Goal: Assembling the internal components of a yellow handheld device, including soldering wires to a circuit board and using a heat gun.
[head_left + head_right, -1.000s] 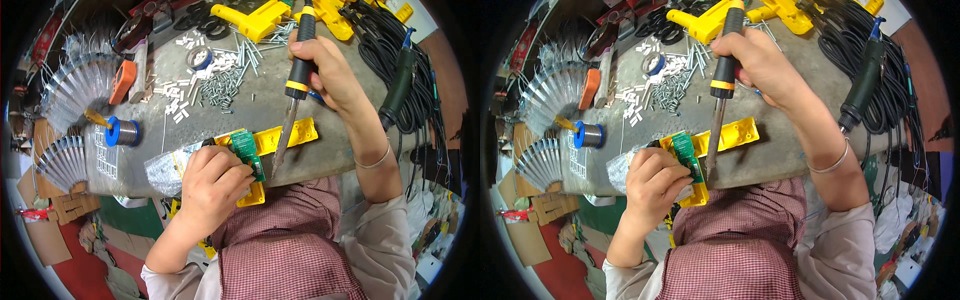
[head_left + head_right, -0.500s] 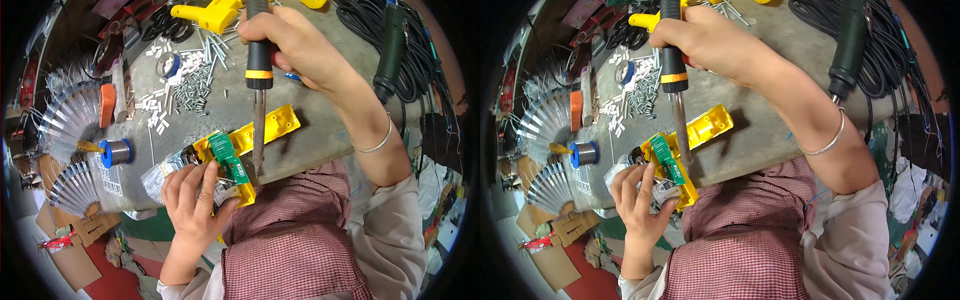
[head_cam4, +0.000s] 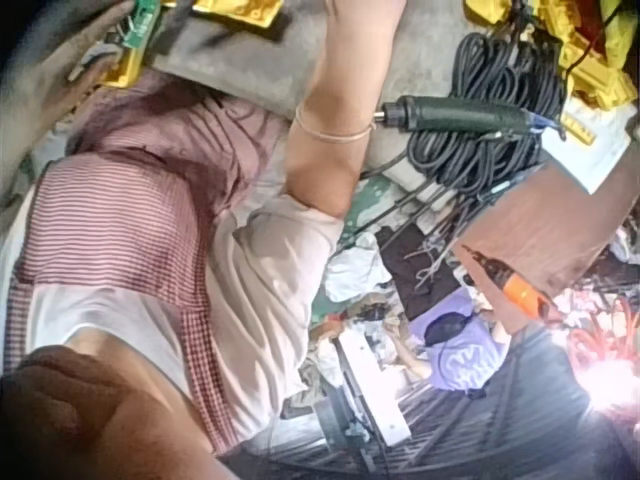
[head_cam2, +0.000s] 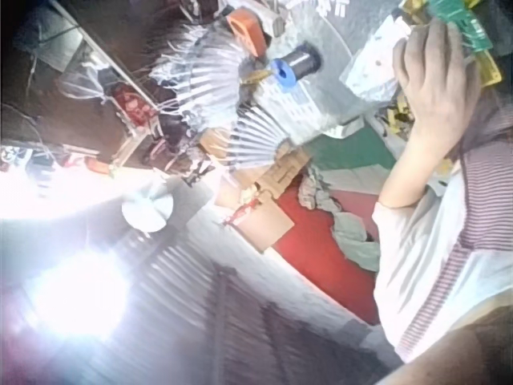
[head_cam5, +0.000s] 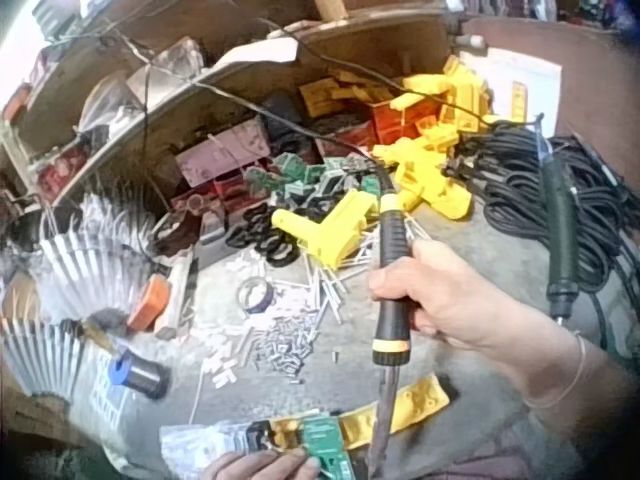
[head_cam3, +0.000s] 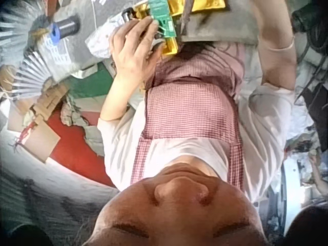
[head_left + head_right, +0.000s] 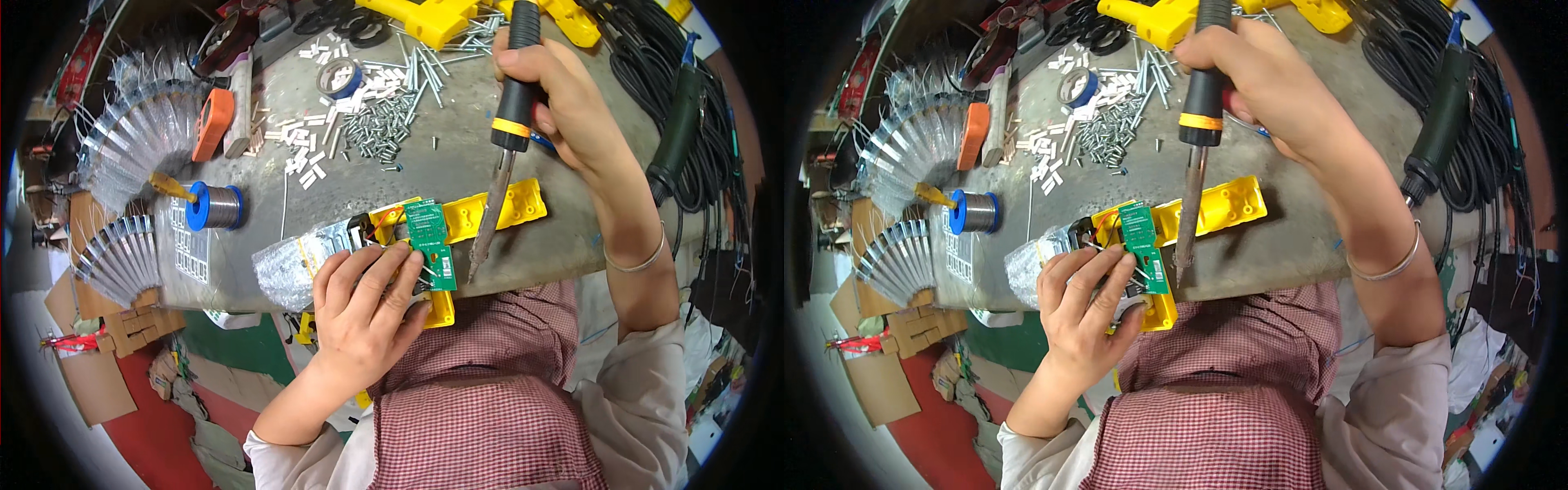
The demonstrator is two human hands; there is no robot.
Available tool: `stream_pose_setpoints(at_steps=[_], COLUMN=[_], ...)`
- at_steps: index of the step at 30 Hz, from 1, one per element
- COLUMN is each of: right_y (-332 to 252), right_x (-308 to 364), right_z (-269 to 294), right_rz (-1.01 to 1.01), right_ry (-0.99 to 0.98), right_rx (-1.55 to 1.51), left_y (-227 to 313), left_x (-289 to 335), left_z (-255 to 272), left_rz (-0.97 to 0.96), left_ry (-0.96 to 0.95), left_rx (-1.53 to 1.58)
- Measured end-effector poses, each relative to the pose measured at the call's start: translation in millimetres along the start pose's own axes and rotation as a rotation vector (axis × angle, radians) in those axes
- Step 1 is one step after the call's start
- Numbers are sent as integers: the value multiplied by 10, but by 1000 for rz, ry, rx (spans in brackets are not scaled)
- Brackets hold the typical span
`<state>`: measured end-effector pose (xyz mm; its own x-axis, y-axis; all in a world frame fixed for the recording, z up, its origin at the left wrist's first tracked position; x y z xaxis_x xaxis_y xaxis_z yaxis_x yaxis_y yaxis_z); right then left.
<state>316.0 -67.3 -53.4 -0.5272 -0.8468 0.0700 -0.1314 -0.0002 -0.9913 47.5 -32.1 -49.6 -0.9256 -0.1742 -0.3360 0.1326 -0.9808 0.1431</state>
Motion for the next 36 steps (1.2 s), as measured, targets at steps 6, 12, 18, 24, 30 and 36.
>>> stream_pose_setpoints(at_steps=[6, 12, 18, 24, 30, 36], right_y=[3, 7, -144, -824, -881, -603], right_x=[-1, -14, 34, -208, -825, -1424], right_z=[-13, 36, 102, 48, -750, -1196], right_rz=[-10, -39, -56, 293, 453, 511], right_ry=[18, 11, 211, 358, 142, -31], right_rx=[-104, -68, -54, -4, 181, 105], left_y=[-44, -85, -166, -274, -317, -370], left_x=[-22, -24, -141, -203, -171, -197], left_z=[-4, 28, 81, 53, 59, 9], left_rz=[3, 33, 30, 10, -43, -87], left_ry=[48, 109, 167, 249, 313, 370], left_rx=[103, 179, 231, 284, 345, 369])
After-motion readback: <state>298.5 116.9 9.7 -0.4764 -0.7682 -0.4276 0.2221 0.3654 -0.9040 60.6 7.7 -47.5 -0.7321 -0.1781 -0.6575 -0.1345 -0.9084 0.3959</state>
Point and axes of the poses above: each hand's wrist, its own x-axis away from the middle knuckle, its own z-axis out of the back of the hand, y = z × x, the point moved 3 cm from there along -x, towards the middle knuckle, and after that the axes turned 4 degrees about -z, right-handed, at the moved point
